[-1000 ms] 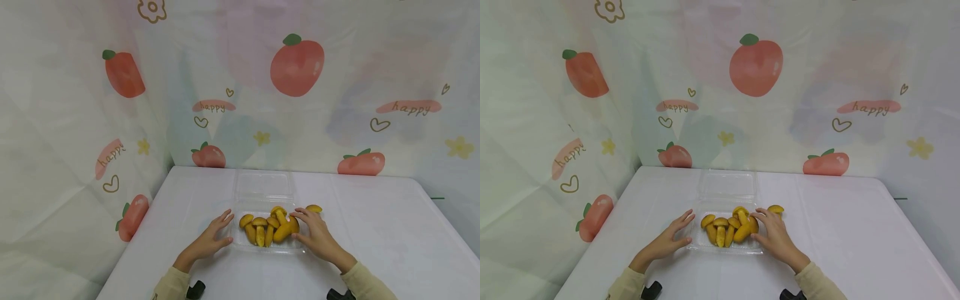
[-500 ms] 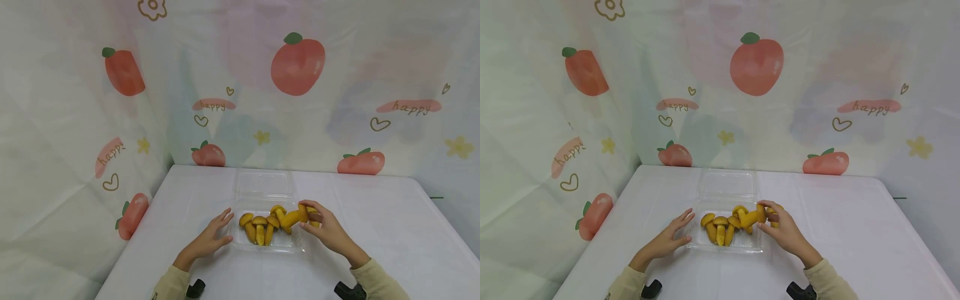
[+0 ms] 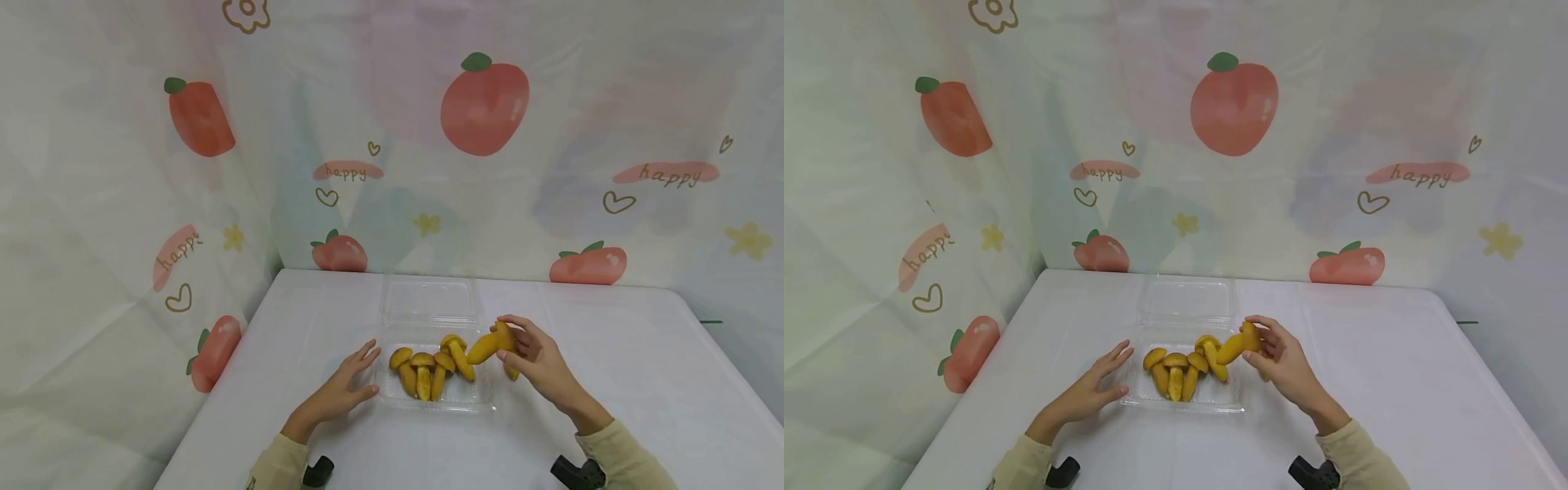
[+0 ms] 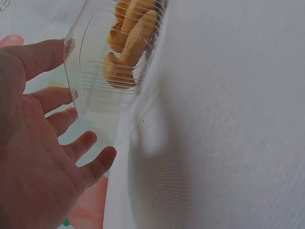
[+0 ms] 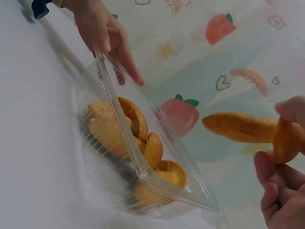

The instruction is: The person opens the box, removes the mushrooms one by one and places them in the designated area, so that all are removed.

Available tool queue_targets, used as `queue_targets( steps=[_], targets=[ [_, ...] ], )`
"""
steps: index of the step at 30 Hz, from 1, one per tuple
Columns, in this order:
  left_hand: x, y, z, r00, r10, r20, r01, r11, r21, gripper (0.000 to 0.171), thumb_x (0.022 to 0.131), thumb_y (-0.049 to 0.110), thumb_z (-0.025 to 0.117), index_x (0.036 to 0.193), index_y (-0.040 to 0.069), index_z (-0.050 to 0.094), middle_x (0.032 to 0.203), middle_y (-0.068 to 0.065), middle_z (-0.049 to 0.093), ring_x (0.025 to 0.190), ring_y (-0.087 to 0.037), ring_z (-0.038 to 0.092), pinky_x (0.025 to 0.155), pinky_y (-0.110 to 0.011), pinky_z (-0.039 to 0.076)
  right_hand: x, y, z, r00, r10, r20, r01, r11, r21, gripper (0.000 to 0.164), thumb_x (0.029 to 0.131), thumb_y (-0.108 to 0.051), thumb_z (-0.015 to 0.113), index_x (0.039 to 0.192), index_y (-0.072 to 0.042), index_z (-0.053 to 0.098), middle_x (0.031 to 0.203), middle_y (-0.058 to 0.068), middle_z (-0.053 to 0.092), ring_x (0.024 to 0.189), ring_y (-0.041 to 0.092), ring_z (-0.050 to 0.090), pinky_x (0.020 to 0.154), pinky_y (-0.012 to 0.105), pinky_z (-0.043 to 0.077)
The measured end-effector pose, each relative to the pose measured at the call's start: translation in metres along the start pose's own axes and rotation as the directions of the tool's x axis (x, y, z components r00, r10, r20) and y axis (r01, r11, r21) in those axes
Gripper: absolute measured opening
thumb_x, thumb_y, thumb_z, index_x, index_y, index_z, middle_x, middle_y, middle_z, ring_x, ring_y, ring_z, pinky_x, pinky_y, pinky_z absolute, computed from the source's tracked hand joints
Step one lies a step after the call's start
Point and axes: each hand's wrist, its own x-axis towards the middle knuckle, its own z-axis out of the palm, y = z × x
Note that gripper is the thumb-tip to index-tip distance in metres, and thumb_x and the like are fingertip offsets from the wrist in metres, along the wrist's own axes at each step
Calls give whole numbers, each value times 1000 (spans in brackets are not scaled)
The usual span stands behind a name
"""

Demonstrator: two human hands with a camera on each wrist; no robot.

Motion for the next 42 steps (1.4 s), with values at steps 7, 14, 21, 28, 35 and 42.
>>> queue_targets(
  steps=[7,14,21,28,35,42],
  targets=[
    [1,0,-2,1000,-1,2,1,1000,7,70,101,20,62,160,8,27,172,-12,9,157,-41,9,120,-71,18,1,0,-4,985,-43,-164,54,997,58,47,100,3,56,146,0,45,127,-16,58,105,-2,65,90,10,53],
    [2,-2,-2,1000,-3,1,3,1000,10,70,101,19,61,160,6,26,172,-14,9,157,-43,10,119,-71,19,-2,1,-8,982,-40,-186,56,995,80,41,103,0,52,144,-3,48,122,-15,64,103,-2,64,87,9,51],
    [1,-1,-1,1000,-4,-1,4,1000,9,69,102,20,61,160,5,27,172,-14,10,156,-44,11,119,-72,19,-8,5,-12,978,-32,-208,40,999,34,45,100,3,56,144,-3,49,116,-15,62,87,1,57,68,15,48],
    [1,0,0,1000,6,-2,-6,1000,14,69,102,21,61,159,5,28,171,-15,10,156,-44,12,119,-72,18,-14,4,-19,999,-10,-39,10,1000,-8,75,96,8,57,161,-7,22,131,-17,50,98,5,55,78,12,52],
    [1,0,1,1000,10,-4,-10,1000,11,69,101,20,61,159,4,27,171,-15,10,156,-44,12,118,-73,19,-19,9,-25,997,-66,-48,61,993,-104,73,95,8,61,158,-5,26,128,-13,52,98,3,57,78,13,53],
    [1,0,0,1000,1,0,-1,1000,-3,70,101,19,62,160,6,27,172,-13,10,157,-43,10,118,-73,19,-25,16,-34,990,-92,-104,68,975,-213,69,92,7,66,154,-1,35,129,-20,51,103,-7,56,82,8,50]
  ],
)
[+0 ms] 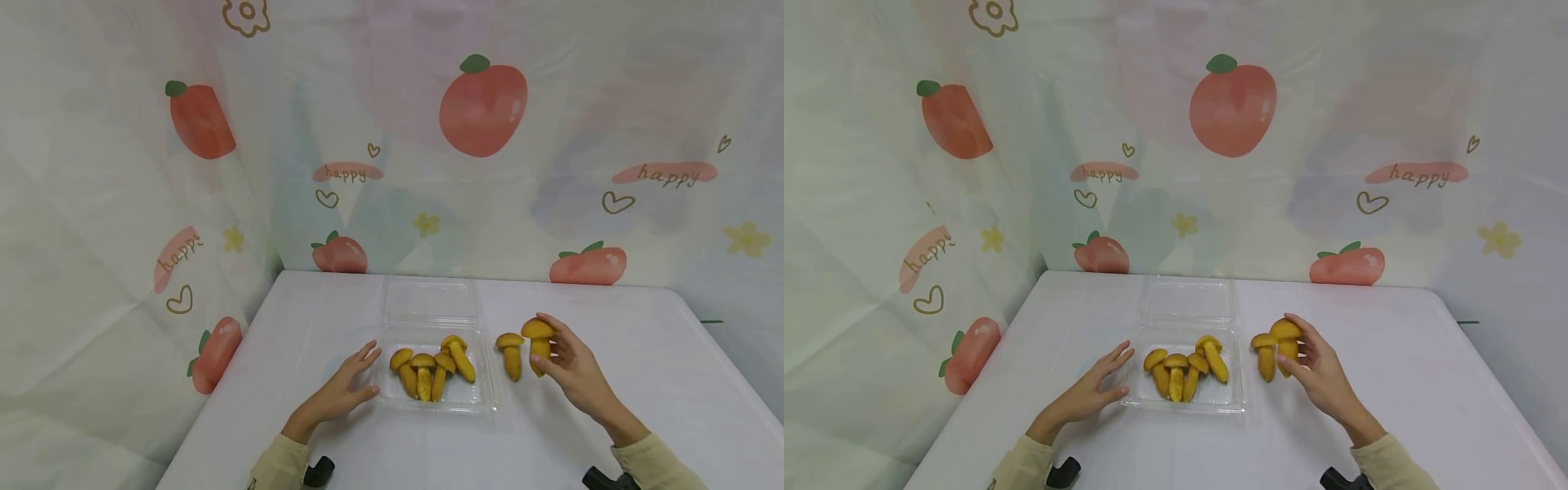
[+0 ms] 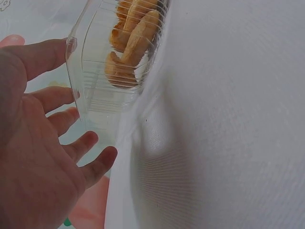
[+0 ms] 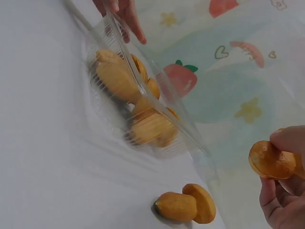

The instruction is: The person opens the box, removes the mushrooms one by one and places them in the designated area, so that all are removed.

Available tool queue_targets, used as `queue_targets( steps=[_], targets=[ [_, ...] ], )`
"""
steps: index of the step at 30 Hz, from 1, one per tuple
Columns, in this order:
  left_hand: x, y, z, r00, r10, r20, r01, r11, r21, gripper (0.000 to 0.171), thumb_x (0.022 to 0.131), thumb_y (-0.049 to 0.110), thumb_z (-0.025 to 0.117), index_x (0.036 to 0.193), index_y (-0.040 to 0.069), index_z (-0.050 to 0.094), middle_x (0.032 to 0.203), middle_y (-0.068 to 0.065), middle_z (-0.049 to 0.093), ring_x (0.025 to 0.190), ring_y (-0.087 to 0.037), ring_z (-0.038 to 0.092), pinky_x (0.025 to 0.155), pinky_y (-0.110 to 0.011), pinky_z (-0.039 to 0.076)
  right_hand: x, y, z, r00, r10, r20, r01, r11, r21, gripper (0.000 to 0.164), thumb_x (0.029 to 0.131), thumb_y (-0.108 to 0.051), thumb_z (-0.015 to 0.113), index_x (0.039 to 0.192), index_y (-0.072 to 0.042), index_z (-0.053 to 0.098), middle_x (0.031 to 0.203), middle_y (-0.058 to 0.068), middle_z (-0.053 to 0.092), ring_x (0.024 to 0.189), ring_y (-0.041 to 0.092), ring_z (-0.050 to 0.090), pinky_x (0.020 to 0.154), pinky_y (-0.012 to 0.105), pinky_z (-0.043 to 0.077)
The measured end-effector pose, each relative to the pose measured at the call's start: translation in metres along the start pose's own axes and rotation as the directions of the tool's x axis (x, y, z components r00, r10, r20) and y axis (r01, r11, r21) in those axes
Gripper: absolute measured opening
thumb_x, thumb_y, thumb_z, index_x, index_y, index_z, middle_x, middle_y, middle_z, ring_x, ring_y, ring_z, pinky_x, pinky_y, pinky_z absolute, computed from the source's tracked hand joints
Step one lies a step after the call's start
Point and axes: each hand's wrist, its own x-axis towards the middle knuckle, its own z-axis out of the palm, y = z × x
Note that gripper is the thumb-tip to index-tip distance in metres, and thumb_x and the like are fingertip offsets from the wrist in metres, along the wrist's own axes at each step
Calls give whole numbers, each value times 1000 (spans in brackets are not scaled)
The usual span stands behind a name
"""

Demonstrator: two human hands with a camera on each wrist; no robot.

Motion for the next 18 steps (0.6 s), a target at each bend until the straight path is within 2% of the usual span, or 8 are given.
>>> queue_targets(
  steps=[7,10,18],
  targets=[
    [0,2,-1,1000,-9,6,9,1000,-1,70,101,18,62,160,7,27,172,-13,9,157,-43,9,119,-72,19,-4,11,-11,999,29,24,-29,999,-15,70,94,10,61,156,0,29,131,-22,47,101,-7,56,81,6,50],
    [0,3,-2,1000,-5,5,5,1000,1,71,100,18,62,160,6,26,172,-13,9,156,-44,9,118,-73,19,-5,16,-13,999,45,28,-44,999,-29,70,95,8,61,156,0,28,131,-19,47,98,-6,57,80,7,51],
    [-1,0,-1,1000,-1,3,1,1000,15,71,100,20,63,160,7,27,172,-13,10,156,-44,11,118,-73,20,-5,33,-16,991,125,44,-122,990,-71,69,96,2,64,155,2,28,134,15,50,100,-12,54,79,7,51]
  ],
)
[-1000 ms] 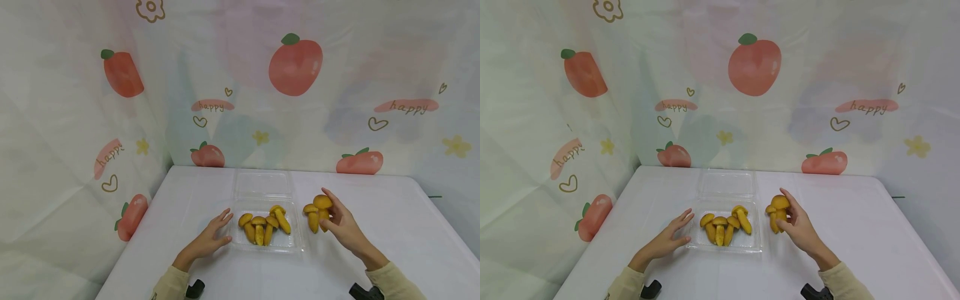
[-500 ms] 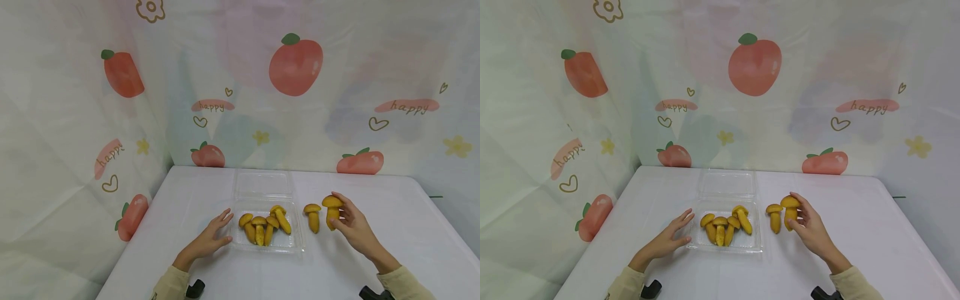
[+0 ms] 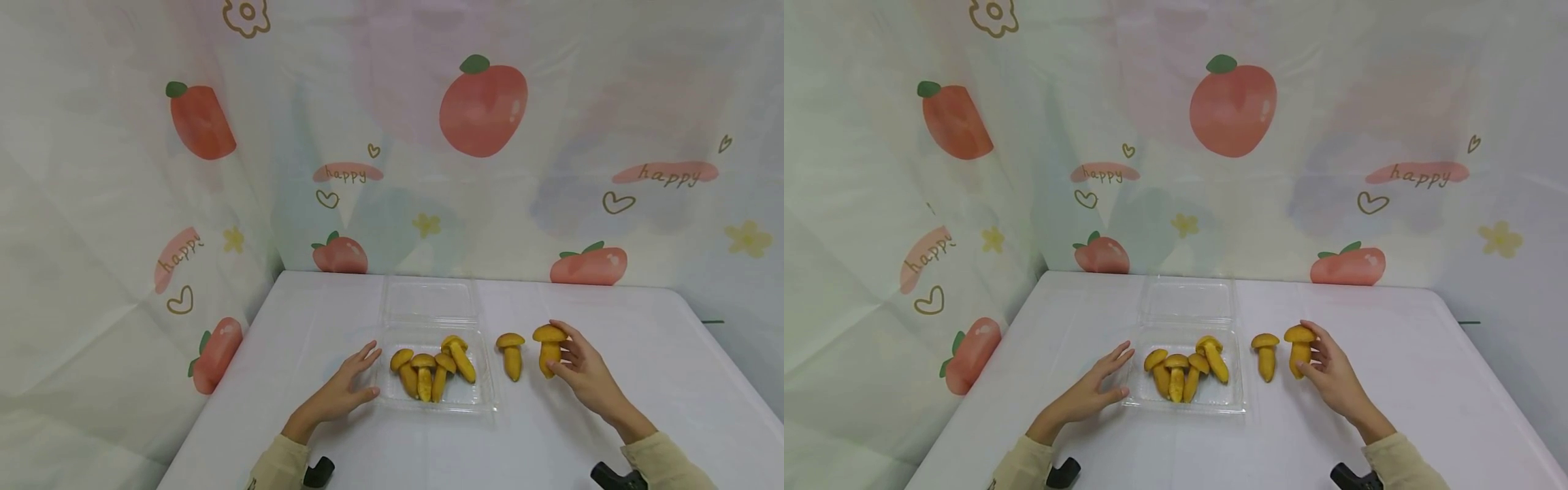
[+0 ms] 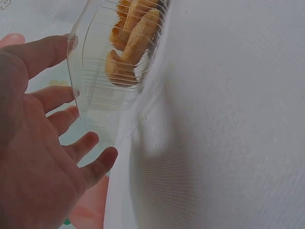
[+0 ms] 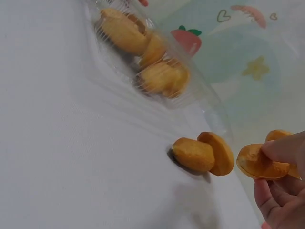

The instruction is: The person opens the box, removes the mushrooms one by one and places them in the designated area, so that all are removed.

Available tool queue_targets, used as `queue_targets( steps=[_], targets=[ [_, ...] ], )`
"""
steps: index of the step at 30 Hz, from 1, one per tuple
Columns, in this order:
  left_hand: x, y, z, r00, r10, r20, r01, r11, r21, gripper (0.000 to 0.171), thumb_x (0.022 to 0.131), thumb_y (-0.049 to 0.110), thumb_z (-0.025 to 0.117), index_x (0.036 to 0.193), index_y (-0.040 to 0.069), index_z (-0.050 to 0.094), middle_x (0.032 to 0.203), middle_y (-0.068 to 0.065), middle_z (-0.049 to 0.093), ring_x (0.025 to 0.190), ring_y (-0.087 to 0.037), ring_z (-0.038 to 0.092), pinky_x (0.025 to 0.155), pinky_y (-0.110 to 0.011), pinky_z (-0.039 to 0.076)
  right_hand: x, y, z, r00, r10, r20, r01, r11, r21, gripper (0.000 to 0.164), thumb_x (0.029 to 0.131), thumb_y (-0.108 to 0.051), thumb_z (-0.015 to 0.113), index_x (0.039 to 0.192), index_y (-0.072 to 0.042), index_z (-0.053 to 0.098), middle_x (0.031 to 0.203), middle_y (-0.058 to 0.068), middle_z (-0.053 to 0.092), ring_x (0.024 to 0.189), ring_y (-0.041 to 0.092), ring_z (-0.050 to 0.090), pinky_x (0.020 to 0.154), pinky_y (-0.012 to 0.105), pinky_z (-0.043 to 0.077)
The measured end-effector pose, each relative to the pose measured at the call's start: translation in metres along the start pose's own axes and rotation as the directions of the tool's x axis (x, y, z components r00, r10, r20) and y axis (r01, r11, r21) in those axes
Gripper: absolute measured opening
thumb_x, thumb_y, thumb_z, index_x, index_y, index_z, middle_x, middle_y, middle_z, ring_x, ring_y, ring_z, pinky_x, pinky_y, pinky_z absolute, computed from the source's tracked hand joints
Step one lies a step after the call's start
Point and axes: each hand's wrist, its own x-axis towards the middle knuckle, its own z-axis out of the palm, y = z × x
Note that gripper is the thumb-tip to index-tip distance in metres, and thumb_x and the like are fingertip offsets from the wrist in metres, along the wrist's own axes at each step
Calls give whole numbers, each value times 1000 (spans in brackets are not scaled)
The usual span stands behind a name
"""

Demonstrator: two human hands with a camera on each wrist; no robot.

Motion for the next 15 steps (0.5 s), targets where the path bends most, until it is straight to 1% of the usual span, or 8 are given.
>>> queue_targets(
  steps=[4,7,11,15],
  targets=[
    [1,0,-1,1000,8,-9,-8,1000,0,72,99,19,64,160,6,28,171,-14,11,156,-45,12,117,-74,20,0,11,1,1000,16,7,-16,1000,10,69,94,5,65,153,5,29,135,23,48,100,-13,54,79,7,52],
    [1,2,-1,1000,2,-10,-2,1000,-1,72,99,20,65,159,7,29,171,-14,12,156,-44,11,118,-73,20,0,20,1,1000,27,10,-27,999,17,69,92,8,66,151,7,30,135,26,47,99,-14,54,79,7,51],
    [0,2,-1,1000,-11,-9,11,1000,0,71,99,21,65,159,7,30,171,-13,13,156,-44,12,118,-73,20,0,32,2,999,46,13,-47,999,16,69,91,9,66,150,8,30,134,27,46,97,-14,53,78,7,51],
    [-1,3,-1,1000,-16,-9,16,1000,-6,72,99,21,65,159,7,30,171,-13,12,156,-44,12,117,-74,20,1,40,5,999,42,10,-42,999,4,68,91,9,66,149,10,31,132,26,48,97,-14,53,78,7,50]
  ],
)
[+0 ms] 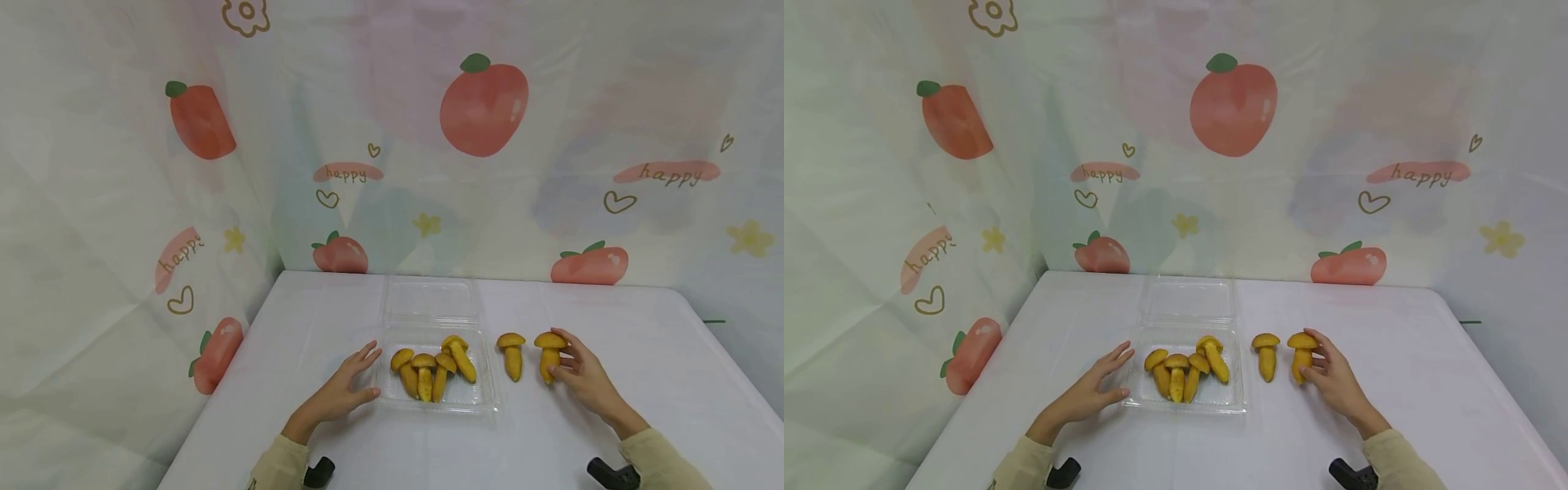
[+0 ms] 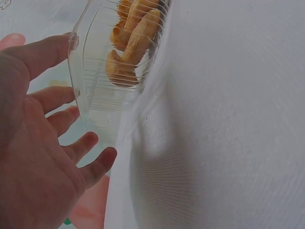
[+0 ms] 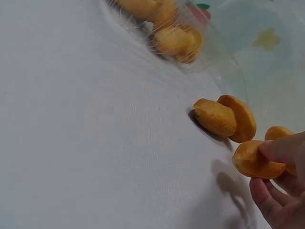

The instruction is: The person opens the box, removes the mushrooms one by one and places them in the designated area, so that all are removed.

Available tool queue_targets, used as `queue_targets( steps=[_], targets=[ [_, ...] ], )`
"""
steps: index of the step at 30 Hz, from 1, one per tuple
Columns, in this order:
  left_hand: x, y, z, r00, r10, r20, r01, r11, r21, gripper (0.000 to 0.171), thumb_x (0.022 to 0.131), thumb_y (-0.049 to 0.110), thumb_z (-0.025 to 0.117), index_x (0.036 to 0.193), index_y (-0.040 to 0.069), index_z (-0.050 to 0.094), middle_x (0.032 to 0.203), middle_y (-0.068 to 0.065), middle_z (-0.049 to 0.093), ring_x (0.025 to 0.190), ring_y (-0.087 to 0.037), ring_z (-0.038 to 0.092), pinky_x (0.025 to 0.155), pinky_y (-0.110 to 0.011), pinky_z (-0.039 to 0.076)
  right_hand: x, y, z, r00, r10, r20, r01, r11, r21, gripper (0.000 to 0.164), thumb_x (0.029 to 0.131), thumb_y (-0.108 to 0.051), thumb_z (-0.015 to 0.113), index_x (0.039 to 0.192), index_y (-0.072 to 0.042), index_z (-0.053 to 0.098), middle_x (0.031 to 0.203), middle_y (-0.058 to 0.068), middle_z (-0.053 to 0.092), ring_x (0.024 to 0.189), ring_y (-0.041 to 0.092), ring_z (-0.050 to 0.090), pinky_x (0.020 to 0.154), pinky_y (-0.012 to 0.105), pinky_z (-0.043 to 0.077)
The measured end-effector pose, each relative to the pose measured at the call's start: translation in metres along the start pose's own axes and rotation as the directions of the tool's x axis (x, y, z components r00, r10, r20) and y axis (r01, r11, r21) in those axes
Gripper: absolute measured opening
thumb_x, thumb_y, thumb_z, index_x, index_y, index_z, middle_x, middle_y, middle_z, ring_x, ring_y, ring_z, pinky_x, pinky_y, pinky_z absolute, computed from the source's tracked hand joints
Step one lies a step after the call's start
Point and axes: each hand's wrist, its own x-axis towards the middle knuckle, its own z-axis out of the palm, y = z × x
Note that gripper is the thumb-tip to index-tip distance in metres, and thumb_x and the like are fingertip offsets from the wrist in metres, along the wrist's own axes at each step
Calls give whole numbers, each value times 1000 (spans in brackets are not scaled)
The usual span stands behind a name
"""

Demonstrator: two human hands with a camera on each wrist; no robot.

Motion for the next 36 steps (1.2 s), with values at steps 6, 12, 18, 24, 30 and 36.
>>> queue_targets(
  steps=[6,12,18,24,30,36],
  targets=[
    [0,1,1,1000,9,-1,-9,1000,-5,72,98,20,65,159,6,29,171,-15,12,156,-45,12,117,-74,20,4,4,4,1000,-15,15,15,1000,-10,66,90,9,66,148,10,33,130,29,51,98,-14,53,79,8,51],
    [0,0,2,1000,17,1,-17,1000,-1,72,98,20,66,159,5,30,171,-16,13,155,-47,13,117,-74,20,5,6,7,997,48,57,-44,996,-79,70,90,7,69,150,7,34,134,32,52,107,25,64,79,9,51],
    [0,1,1,1000,11,4,-11,1000,-4,71,99,20,65,159,5,29,171,-15,12,156,-46,12,117,-74,20,7,8,7,996,57,66,-51,994,-93,70,89,8,68,151,6,35,135,34,53,100,18,64,76,13,52],
    [0,3,-1,1000,5,6,-5,1000,-7,71,99,20,65,159,6,29,172,-14,11,156,-45,11,117,-74,19,8,11,7,995,68,75,-62,995,-83,70,91,5,68,152,4,34,136,33,53,93,-3,54,74,15,51],
    [-1,3,-1,1000,1,2,-1,1000,-2,72,99,20,65,159,6,29,172,-13,11,156,-44,11,116,-74,20,7,11,9,994,87,73,-81,993,-91,71,92,4,67,154,4,32,137,32,54,95,-3,54,75,15,51],
    [-1,3,0,1000,-1,5,1,1000,-4,72,99,20,65,159,6,29,172,-14,11,156,-45,11,116,-74,21,6,12,10,988,129,81,-121,988,-100,73,93,3,67,156,2,30,137,33,54,96,-1,54,75,14,52]
  ],
)
